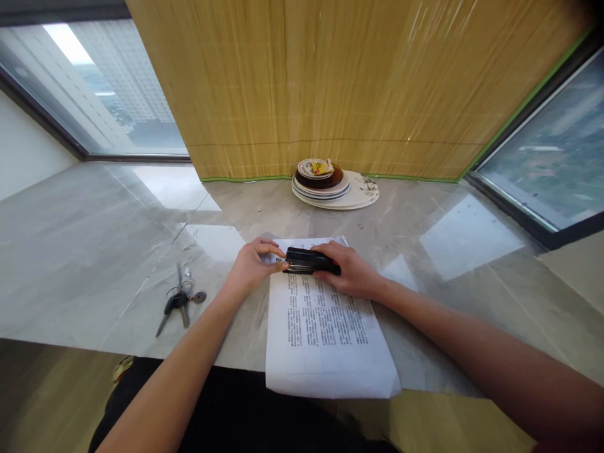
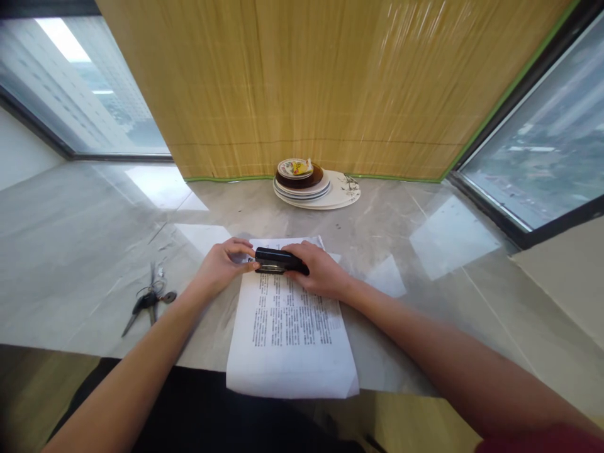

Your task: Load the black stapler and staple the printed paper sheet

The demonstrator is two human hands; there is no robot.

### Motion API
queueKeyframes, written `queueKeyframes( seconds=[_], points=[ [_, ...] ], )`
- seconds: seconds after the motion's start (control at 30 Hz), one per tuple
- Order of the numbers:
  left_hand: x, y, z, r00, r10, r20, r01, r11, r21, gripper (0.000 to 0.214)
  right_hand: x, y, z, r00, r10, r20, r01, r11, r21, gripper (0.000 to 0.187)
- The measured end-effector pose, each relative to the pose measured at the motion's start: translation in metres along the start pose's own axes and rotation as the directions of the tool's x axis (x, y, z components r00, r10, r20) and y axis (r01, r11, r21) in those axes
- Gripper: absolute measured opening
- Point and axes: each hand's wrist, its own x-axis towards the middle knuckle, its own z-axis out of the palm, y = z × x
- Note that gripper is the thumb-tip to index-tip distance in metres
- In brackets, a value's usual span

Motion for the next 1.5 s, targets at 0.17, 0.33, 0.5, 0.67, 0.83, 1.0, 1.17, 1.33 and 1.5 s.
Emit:
queueKeyframes(
  seconds=[0.17,0.33,0.5,0.67,0.83,1.0,1.17,1.33,1.5],
  points=[
    [-0.001,-0.001,0.000,0.999,0.030,0.016,-0.031,0.999,0.044,0.015,0.000,0.000,0.000,1.000,-0.002,0.003,0.002,1.000,0.008,0.041],
    [-0.002,0.008,-0.010,0.997,0.008,0.077,-0.021,0.986,0.164,0.016,0.000,0.001,0.000,1.000,0.003,0.001,-0.003,1.000,0.014,0.042],
    [-0.003,0.013,-0.026,0.980,0.040,0.193,-0.079,0.976,0.201,0.010,0.000,0.002,0.000,1.000,0.022,-0.003,-0.022,0.999,0.026,0.043],
    [-0.004,0.014,-0.029,0.967,0.133,0.219,-0.184,0.954,0.236,0.016,-0.001,0.000,-0.002,0.999,0.025,-0.021,-0.024,0.998,0.055,0.039],
    [-0.003,0.010,-0.017,0.917,0.297,0.265,-0.371,0.880,0.296,0.016,-0.003,-0.006,0.000,1.000,0.012,0.010,-0.012,0.996,0.093,0.031],
    [0.000,0.003,-0.012,0.892,0.297,0.339,-0.425,0.806,0.412,0.011,-0.001,-0.008,0.005,0.999,0.039,-0.008,-0.038,0.992,0.122,0.030],
    [-0.001,0.007,-0.011,0.872,0.338,0.354,-0.462,0.807,0.367,0.007,0.000,-0.008,0.003,0.993,0.109,-0.040,-0.098,0.972,0.213,0.027],
    [-0.004,0.017,-0.010,0.883,0.406,0.237,-0.450,0.875,0.179,0.009,-0.002,-0.007,-0.005,0.982,0.172,-0.078,-0.142,0.944,0.297,0.029],
    [-0.009,0.022,-0.012,0.906,0.359,0.223,-0.397,0.904,0.161,0.006,-0.004,-0.008,-0.006,0.985,0.157,-0.070,-0.133,0.953,0.271,0.027]
  ],
)
